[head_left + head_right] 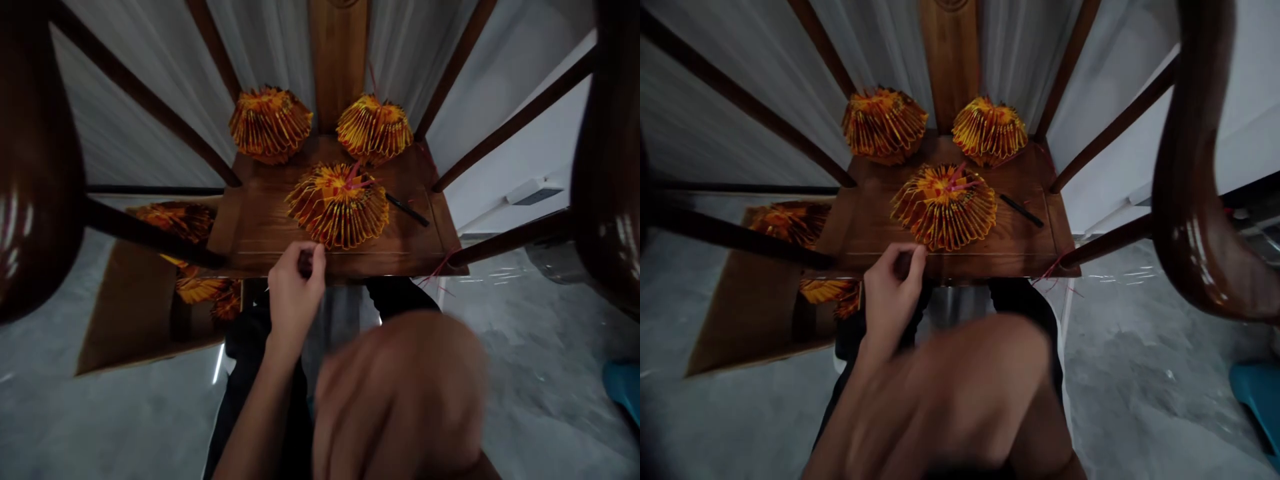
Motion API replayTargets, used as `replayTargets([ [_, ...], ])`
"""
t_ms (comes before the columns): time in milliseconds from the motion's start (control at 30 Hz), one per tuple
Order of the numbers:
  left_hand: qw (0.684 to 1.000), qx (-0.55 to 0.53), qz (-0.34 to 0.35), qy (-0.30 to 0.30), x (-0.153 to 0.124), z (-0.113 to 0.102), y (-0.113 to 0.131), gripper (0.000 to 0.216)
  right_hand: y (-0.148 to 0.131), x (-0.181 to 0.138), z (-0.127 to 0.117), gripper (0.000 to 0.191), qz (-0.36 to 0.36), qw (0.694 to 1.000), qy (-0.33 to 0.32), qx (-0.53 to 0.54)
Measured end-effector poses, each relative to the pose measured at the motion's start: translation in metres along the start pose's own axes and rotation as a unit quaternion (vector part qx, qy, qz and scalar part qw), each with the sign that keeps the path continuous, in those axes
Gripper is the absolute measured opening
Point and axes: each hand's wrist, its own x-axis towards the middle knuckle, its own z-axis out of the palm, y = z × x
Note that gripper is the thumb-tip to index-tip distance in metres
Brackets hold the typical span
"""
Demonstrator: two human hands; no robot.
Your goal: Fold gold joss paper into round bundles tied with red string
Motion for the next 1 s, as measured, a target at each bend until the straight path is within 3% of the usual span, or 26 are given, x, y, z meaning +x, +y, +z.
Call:
replayTargets([
  [67,0.999,0.035,0.004,0.001,0.007,0.004,0.008,0.020,0.019,-0.008,-0.018,0.036,0.026,0.987,0.150,-0.049],
  [100,0.999,0.049,0.002,0.005,0.009,0.006,0.011,0.018,0.032,-0.012,-0.028,0.032,0.069,0.946,0.289,-0.129],
  [133,0.998,0.061,-0.001,0.009,0.010,0.007,0.012,0.016,0.046,-0.015,-0.037,0.028,0.092,0.891,0.387,-0.217],
  [167,0.997,0.070,-0.004,0.010,0.011,0.008,0.013,0.016,0.062,-0.017,-0.043,0.030,0.106,0.843,0.440,-0.292],
  [200,0.997,0.078,-0.007,0.011,0.011,0.009,0.013,0.016,0.076,-0.019,-0.048,0.037,0.123,0.817,0.450,-0.339],
  [233,0.996,0.085,-0.008,0.008,0.011,0.010,0.013,0.018,0.089,-0.020,-0.050,0.044,0.142,0.810,0.433,-0.369],
  [367,0.993,0.114,-0.004,-0.017,0.012,0.014,0.017,0.024,0.117,-0.018,-0.044,0.049,0.202,0.817,0.369,-0.395],
  [667,0.993,0.116,-0.005,-0.015,0.018,0.015,0.024,0.021,0.116,-0.010,-0.037,0.047,0.213,0.802,0.386,-0.404],
  [1000,0.985,0.135,0.071,0.083,0.008,0.031,0.011,0.017,0.110,-0.004,-0.028,0.044,0.228,0.792,0.398,-0.404],
])
